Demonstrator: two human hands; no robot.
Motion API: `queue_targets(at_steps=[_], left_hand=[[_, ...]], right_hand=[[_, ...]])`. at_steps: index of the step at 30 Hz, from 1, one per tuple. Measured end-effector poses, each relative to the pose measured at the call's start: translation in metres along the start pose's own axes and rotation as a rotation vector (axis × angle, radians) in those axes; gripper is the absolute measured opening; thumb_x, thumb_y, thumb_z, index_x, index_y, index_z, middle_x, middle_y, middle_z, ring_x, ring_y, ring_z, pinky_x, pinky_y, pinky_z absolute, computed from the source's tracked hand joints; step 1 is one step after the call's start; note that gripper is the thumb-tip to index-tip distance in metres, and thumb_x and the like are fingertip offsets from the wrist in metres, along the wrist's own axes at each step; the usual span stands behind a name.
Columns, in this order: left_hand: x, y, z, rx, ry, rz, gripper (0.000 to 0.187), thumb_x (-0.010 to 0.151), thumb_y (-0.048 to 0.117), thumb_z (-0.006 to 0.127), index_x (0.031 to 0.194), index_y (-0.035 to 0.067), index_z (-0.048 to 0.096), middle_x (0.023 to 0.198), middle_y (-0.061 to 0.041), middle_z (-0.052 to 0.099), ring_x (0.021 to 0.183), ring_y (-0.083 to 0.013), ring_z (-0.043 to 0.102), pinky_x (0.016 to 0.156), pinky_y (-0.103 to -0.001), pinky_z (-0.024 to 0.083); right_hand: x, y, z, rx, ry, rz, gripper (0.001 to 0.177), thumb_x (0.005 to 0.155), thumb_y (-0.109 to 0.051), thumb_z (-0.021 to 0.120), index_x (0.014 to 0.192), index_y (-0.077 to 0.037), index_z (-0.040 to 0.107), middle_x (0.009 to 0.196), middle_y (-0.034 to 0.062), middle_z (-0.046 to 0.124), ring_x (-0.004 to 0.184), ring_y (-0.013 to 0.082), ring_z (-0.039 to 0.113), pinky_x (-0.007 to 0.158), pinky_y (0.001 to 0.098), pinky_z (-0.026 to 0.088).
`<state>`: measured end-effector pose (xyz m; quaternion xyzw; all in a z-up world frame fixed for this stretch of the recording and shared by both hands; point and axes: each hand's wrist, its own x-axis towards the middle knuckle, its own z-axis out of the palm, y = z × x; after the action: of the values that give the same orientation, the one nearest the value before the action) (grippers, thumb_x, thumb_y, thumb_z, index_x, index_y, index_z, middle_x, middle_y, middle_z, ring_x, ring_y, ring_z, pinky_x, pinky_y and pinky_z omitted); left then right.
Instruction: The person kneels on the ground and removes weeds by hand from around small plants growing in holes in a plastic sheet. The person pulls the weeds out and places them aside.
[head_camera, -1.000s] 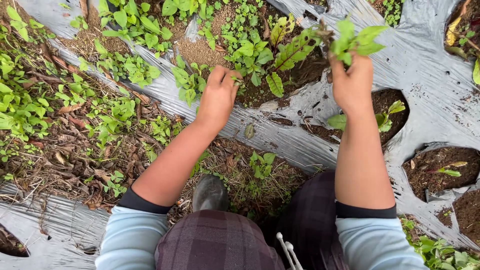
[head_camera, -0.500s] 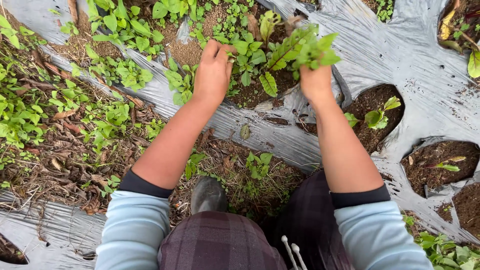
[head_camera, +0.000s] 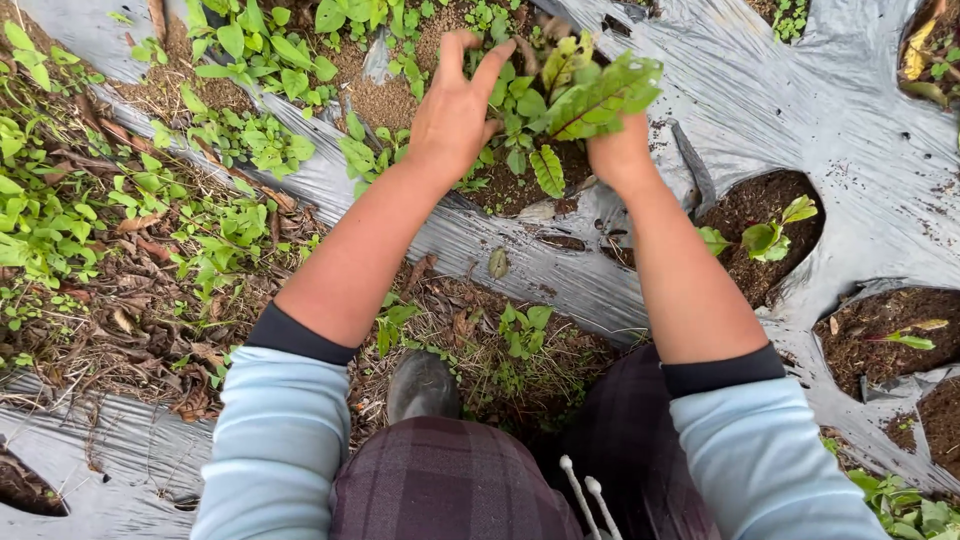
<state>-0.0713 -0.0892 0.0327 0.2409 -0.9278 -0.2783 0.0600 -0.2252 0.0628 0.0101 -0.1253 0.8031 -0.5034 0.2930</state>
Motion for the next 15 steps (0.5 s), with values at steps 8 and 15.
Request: queue_targets(at_steps=[8, 15], left_hand=[[0.039, -0.005, 0.035, 0.006, -0.188, -0.004, 0.023, 0.088, 0.006, 0.066, 0.112, 0.005, 0.065, 0.099, -0.008, 0.059, 0.089, -0.0242, 0.062, 0.065, -0.038, 0.066], [0.028, -0.028, 0.041, -0.195, 0.063, -0.017, 0.049, 0.073, -0.036, 0.059, 0.102, 0.0, 0.077, 0.092, -0.009, 0.067, 0.083, -0.0264, 0.072, 0.076, -0.031, 0.074]], right_hand=[[0.013, -0.005, -0.003, -0.064, -0.027, -0.004, 0.052, 0.095, -0.03, 0.069, 0.138, -0.007, 0.053, 0.143, 0.0127, 0.059, 0.135, 0.0311, 0.051, 0.116, 0.0463, 0.032], [0.028, -0.02, 0.047, -0.111, -0.067, -0.001, 0.049, 0.094, -0.026, 0.067, 0.137, -0.007, 0.052, 0.14, 0.0127, 0.06, 0.132, 0.0308, 0.053, 0.112, 0.0456, 0.034]])
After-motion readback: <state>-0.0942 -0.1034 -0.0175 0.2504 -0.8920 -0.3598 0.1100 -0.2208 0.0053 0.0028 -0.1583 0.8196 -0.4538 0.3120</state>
